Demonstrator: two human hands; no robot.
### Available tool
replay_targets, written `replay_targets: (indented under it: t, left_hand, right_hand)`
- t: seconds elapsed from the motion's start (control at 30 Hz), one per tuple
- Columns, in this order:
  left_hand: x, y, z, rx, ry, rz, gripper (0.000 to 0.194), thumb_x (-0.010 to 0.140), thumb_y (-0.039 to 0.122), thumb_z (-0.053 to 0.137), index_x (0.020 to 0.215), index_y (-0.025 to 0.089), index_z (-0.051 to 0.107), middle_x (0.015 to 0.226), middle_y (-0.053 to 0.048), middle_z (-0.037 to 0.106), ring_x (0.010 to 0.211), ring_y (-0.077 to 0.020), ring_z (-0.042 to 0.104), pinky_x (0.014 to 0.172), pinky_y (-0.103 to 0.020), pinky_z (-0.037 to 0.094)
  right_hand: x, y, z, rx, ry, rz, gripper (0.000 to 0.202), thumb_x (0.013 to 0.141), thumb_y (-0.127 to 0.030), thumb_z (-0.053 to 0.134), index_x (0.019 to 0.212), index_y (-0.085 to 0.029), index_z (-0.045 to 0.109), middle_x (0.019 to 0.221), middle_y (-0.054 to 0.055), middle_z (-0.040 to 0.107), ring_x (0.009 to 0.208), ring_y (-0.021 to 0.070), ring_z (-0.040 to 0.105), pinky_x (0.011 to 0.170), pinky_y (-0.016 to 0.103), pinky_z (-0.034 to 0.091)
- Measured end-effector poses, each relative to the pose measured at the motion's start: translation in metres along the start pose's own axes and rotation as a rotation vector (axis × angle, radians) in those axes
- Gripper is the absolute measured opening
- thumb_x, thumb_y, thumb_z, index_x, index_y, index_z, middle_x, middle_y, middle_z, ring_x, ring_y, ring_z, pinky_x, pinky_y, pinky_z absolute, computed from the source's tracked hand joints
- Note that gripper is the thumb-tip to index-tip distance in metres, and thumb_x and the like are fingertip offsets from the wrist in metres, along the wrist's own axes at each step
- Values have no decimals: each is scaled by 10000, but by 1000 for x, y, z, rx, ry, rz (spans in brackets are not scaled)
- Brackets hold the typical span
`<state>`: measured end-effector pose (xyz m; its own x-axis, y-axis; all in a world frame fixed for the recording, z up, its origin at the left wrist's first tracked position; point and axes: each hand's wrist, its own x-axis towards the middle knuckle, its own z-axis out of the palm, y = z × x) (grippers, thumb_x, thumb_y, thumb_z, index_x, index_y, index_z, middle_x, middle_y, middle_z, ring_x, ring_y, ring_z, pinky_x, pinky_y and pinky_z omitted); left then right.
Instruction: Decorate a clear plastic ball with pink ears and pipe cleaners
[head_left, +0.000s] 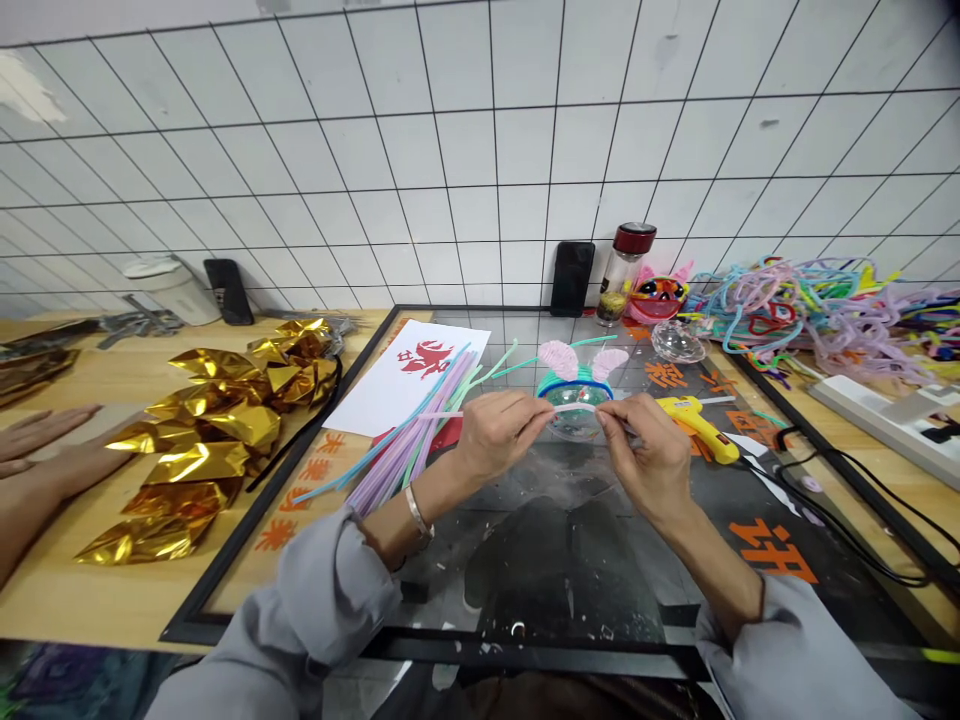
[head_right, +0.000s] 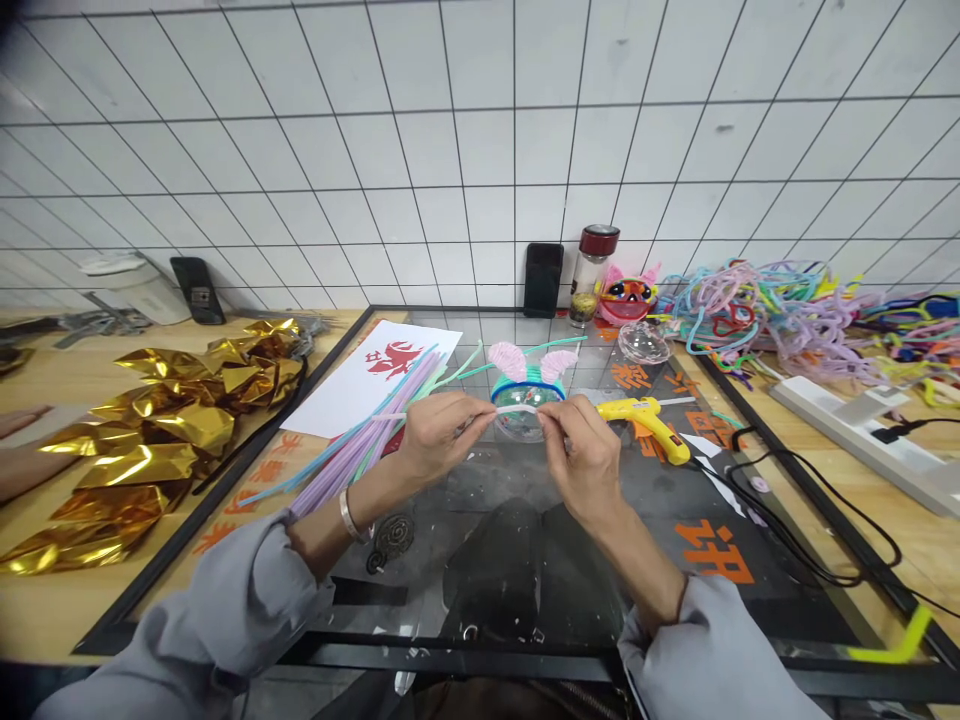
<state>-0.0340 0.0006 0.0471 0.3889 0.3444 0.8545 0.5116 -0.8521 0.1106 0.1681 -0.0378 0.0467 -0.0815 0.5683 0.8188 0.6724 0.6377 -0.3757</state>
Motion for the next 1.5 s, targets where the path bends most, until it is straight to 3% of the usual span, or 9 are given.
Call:
replay_targets:
  t: [0.2,0.47,0.63,0.77,0.9,1.5]
  left_hand:
    - [10,-6,9,23,-21,-63,153,948,237,600,885,171,723,687,-10,700,588,-103,602,565,-222,430]
    - [14,-24,4,138,-64,-66,258,993,327,538,904,203,745,657,-3,633,606,-118,566,547,-238,386]
    - [21,-16,4,7,-49,-64,157,975,269,574,974,171,696,846,-32,745,655,-105,624,601,-230,466]
    - [24,-9,8,-8,-52,-37,158,978,234,557,914,167,685,792,-30,739,678,-118,650,628,-237,493]
    - [22,-11,10,-2,-32,-40,143,961,197,565,873,160,671,775,-33,733,666,-119,645,632,-235,494]
    - [17,-15,19,-51,-58,-119,140,911,152,574,805,172,663,714,-11,697,633,-111,618,594,-233,449]
  right_hand:
    - [8,13,1,16,9,112,123,938,-216,575,849,-204,658,749,18,636,674,158,586,614,288,449]
    - [13,30,1,-220,-62,-90,191,966,-189,496,897,-186,674,815,69,632,779,213,586,704,342,448]
    - [13,23,3,-164,-43,-124,190,977,-202,493,892,-194,663,798,57,616,763,196,581,686,324,436]
    - [13,18,4,-196,11,-130,166,969,-224,526,880,-205,665,797,53,627,756,194,569,686,323,419]
    - [11,26,2,-254,62,-95,173,961,-253,555,824,-210,653,771,43,616,741,190,569,683,318,420]
    - [7,36,5,-192,61,77,166,940,-288,587,800,-214,636,766,31,632,685,174,568,643,309,436]
